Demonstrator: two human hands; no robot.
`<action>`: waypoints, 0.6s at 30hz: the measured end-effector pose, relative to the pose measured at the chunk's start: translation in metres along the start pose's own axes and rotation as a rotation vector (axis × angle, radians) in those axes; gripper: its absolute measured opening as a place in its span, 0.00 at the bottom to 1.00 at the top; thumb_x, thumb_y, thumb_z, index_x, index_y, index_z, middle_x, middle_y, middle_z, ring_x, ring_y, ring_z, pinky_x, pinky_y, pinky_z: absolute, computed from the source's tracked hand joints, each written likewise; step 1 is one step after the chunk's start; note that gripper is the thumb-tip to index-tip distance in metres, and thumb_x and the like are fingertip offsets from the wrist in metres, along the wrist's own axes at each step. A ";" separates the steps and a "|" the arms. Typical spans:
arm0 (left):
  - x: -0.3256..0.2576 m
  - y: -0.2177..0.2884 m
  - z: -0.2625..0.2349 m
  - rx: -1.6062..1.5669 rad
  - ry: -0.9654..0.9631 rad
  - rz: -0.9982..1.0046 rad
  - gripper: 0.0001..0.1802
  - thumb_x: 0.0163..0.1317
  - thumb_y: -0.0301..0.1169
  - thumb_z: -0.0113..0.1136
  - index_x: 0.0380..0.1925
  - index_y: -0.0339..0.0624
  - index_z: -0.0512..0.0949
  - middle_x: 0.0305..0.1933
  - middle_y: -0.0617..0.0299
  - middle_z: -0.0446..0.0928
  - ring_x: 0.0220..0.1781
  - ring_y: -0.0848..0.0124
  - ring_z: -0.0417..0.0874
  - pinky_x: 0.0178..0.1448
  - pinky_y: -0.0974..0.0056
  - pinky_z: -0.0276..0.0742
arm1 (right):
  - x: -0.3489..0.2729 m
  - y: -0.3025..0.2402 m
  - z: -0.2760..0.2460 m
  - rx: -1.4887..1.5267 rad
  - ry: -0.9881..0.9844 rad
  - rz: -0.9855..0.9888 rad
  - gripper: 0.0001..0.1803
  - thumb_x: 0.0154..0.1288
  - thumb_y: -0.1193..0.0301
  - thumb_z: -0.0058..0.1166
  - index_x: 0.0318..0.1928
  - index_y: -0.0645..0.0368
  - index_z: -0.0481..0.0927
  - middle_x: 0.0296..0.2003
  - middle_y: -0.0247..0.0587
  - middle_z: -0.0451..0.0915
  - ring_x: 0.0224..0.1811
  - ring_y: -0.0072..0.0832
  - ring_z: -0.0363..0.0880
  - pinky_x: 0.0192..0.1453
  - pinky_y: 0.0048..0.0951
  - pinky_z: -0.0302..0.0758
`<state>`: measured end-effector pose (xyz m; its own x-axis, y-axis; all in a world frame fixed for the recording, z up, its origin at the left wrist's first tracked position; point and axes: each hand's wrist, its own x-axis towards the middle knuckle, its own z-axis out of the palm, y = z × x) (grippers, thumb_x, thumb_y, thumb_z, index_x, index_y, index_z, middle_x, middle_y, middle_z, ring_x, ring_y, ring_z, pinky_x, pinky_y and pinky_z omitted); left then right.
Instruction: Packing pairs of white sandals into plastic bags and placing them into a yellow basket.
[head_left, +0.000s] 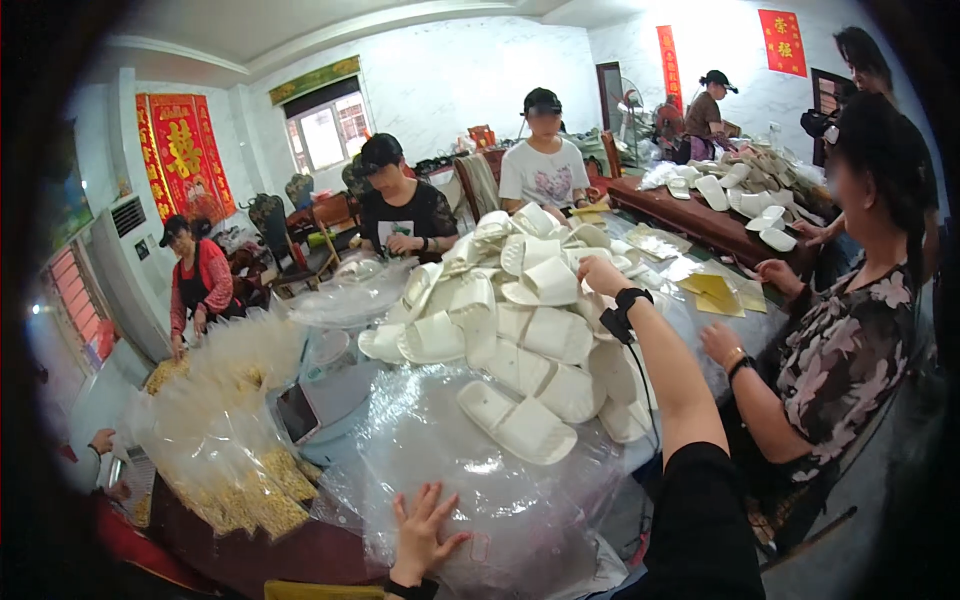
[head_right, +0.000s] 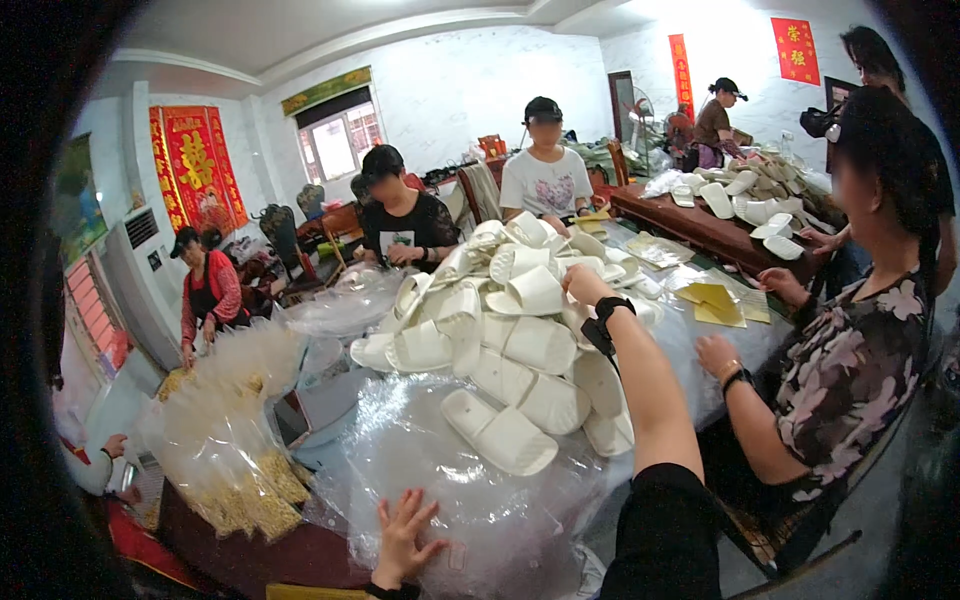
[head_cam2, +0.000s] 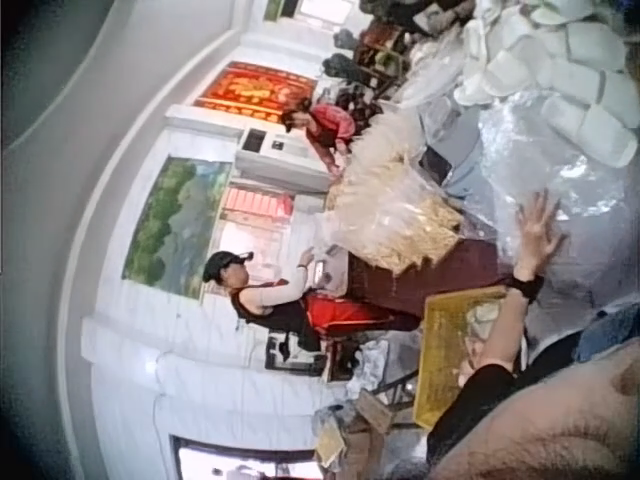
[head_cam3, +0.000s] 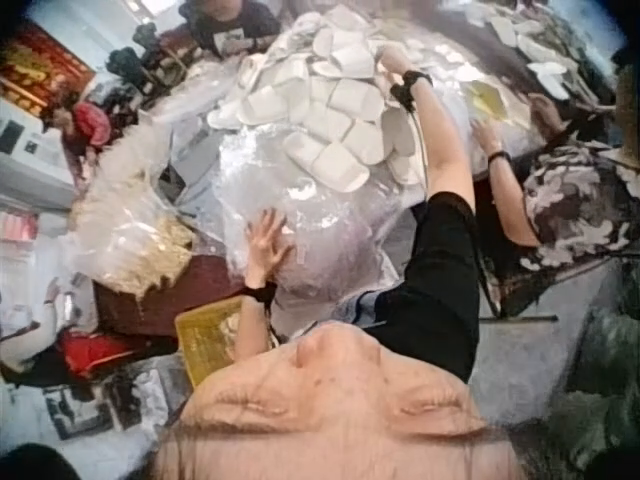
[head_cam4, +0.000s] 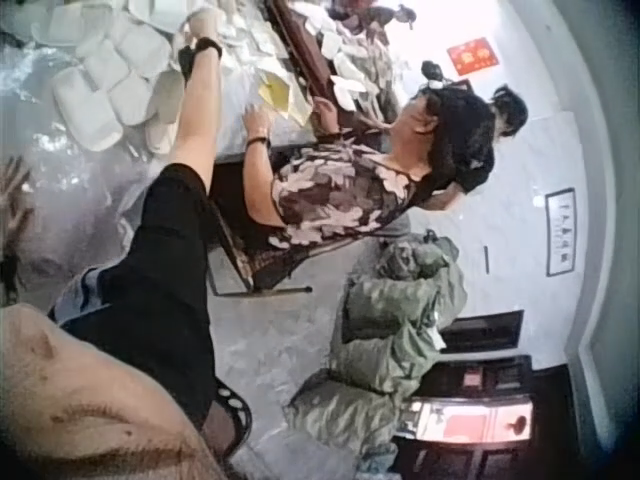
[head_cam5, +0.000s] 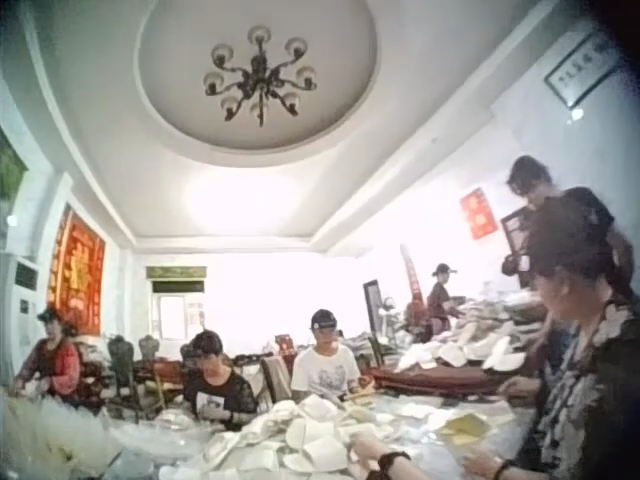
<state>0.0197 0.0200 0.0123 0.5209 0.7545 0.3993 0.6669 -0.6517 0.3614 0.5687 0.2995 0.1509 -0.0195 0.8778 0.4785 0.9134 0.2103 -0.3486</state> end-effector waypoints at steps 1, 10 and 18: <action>-0.004 0.001 -0.003 0.024 0.009 -0.014 0.38 0.58 0.59 0.67 0.66 0.56 0.77 0.77 0.51 0.66 0.79 0.52 0.64 0.79 0.31 0.38 | 0.013 -0.003 0.009 0.098 -0.119 0.019 0.17 0.55 0.79 0.49 0.38 0.55 0.90 0.50 0.52 0.84 0.59 0.51 0.76 0.69 0.41 0.71; -0.008 0.006 -0.012 0.000 -0.063 -0.075 0.35 0.64 0.56 0.62 0.69 0.58 0.74 0.79 0.54 0.63 0.81 0.53 0.59 0.80 0.31 0.35 | 0.068 0.007 0.049 0.039 -0.329 -0.101 0.19 0.59 0.76 0.50 0.49 0.53 0.87 0.51 0.45 0.86 0.55 0.40 0.83 0.59 0.40 0.77; 0.001 0.004 -0.004 0.017 -0.083 -0.047 0.27 0.70 0.37 0.55 0.70 0.57 0.72 0.80 0.54 0.61 0.82 0.54 0.58 0.79 0.30 0.37 | 0.038 -0.032 0.014 0.349 -0.190 -0.183 0.18 0.70 0.77 0.50 0.59 0.56 0.81 0.45 0.40 0.79 0.48 0.29 0.77 0.57 0.28 0.74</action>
<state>0.0206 0.0173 0.0179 0.5307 0.7886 0.3106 0.7004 -0.6144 0.3632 0.5327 0.3327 0.1690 -0.2729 0.8691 0.4126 0.6965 0.4743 -0.5384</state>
